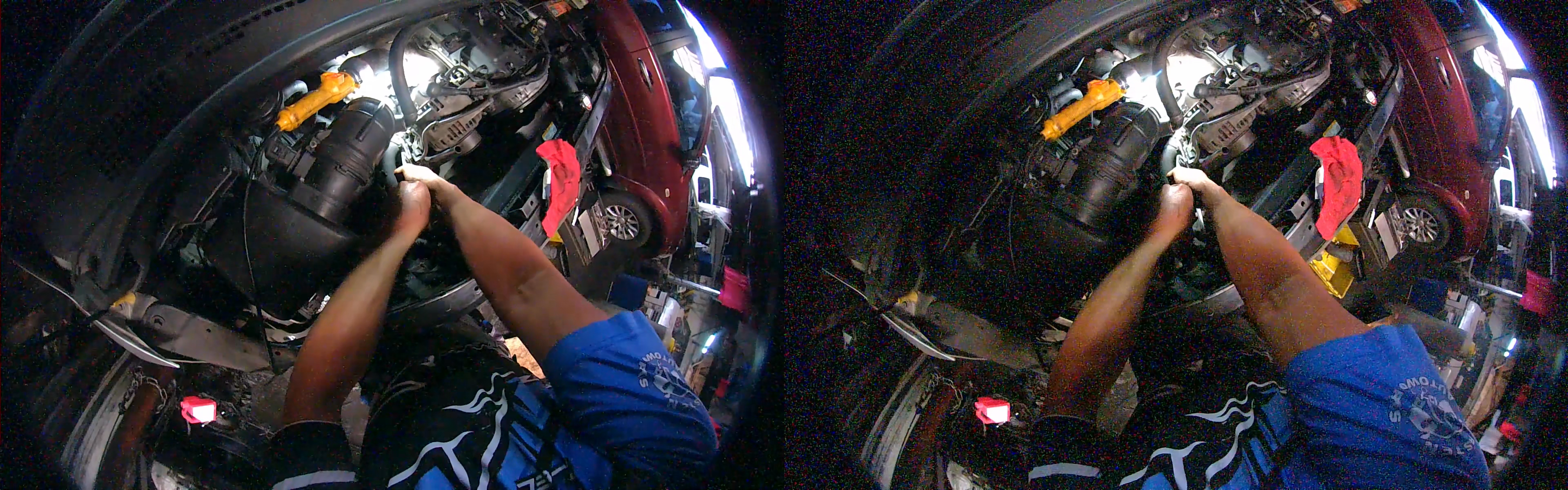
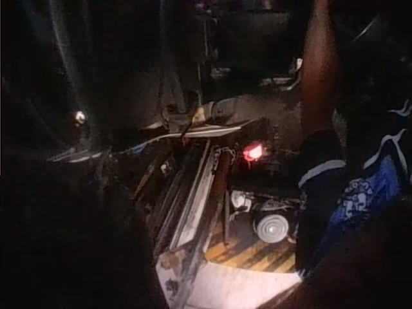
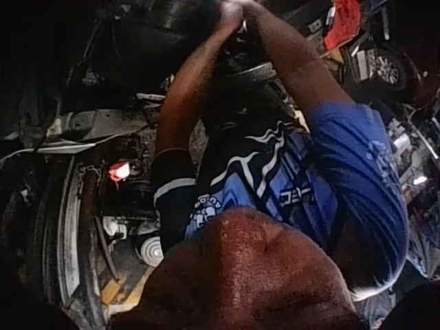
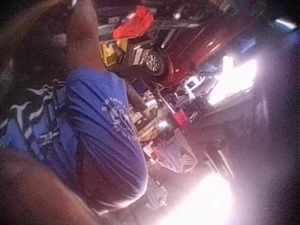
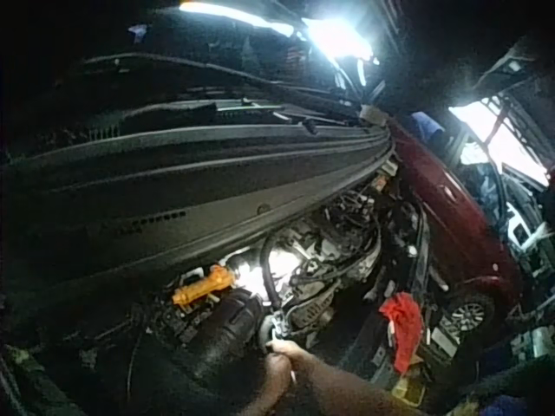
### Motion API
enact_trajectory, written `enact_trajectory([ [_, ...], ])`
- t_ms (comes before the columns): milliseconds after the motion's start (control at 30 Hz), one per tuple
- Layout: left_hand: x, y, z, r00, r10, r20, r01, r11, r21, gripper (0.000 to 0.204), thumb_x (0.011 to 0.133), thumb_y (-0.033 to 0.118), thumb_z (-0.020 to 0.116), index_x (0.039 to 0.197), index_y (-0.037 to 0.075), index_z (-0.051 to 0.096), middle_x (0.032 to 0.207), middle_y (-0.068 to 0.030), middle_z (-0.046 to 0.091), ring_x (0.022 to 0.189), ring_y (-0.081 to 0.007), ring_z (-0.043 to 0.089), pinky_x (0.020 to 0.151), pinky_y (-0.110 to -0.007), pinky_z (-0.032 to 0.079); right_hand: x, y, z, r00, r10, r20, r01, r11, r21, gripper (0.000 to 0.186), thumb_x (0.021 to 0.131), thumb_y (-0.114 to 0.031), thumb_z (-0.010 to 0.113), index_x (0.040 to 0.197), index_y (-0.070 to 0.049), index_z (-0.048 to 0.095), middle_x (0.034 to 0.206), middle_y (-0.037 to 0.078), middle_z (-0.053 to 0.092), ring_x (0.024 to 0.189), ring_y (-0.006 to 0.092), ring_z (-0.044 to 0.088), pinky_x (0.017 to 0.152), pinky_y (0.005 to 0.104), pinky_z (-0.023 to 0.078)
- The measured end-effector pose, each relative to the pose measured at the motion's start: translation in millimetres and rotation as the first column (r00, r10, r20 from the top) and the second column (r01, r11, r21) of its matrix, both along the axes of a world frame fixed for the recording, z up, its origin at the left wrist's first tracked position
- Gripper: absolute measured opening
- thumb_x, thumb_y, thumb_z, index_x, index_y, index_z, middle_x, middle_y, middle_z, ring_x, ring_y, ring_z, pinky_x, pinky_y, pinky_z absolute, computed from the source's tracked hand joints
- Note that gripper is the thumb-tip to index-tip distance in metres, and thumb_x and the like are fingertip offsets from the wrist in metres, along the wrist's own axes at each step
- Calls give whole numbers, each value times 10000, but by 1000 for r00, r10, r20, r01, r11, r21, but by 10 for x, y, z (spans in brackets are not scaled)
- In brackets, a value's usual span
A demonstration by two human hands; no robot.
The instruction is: The person removes a hose from a car engine compartment using pliers, places it into a tray, and installs a hose into the engine compartment by hand.
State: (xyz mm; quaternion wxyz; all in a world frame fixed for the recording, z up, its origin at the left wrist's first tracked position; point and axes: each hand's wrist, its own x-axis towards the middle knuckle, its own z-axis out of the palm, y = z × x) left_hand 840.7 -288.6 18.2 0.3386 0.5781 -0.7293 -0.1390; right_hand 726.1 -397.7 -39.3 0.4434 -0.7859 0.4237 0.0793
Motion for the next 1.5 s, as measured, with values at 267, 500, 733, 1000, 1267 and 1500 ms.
enact_trajectory([
  [267,83,-77,-309,888,215,-407,104,767,633,226,812,175,547,626,48,522,584,-153,489,531,-298,487,503,-424,367,120,-21,-184,957,-1,-291,7,1000,22,316,775,-227,557,999,-42,682,994,170,701,884,299,680,753,397,522],
  [500,-61,112,-25,696,199,-690,116,917,381,239,875,181,466,697,27,503,629,-175,483,532,-286,462,500,-433,349,47,-89,-370,975,87,-203,-101,993,-59,289,760,-247,556,910,-13,636,779,99,654,729,247,603,675,394,486],
  [733,-200,-19,-396,609,613,-504,150,535,832,295,935,285,466,862,39,612,722,-86,587,643,-228,551,618,-404,468,200,-27,-274,884,156,-440,-190,981,-33,185,771,-185,536,838,-38,626,787,145,634,733,267,602,626,412,452],
  [1000,-605,-200,-745,283,1,-959,-10,1000,-2,182,912,136,434,778,115,555,738,-41,515,726,-202,547,691,-344,470,266,139,119,805,93,-586,-133,991,-25,222,785,-200,562,916,-56,668,905,157,678,860,300,655,710,429,511],
  [1267,-472,132,-793,801,229,-553,37,903,427,129,860,136,492,797,98,598,757,-78,548,714,-227,575,655,-367,471,351,223,420,774,88,-627,-107,994,8,275,816,-211,560,1013,-73,692,1031,172,697,981,354,672,803,456,545],
  [1500,-273,120,-377,947,111,-302,53,872,487,105,818,123,554,822,72,647,798,-136,611,721,-287,620,646,-420,488,2,179,-59,833,245,-497,-317,946,-66,149,729,-191,584,763,-76,674,756,159,685,686,348,677,634,473,533],
])
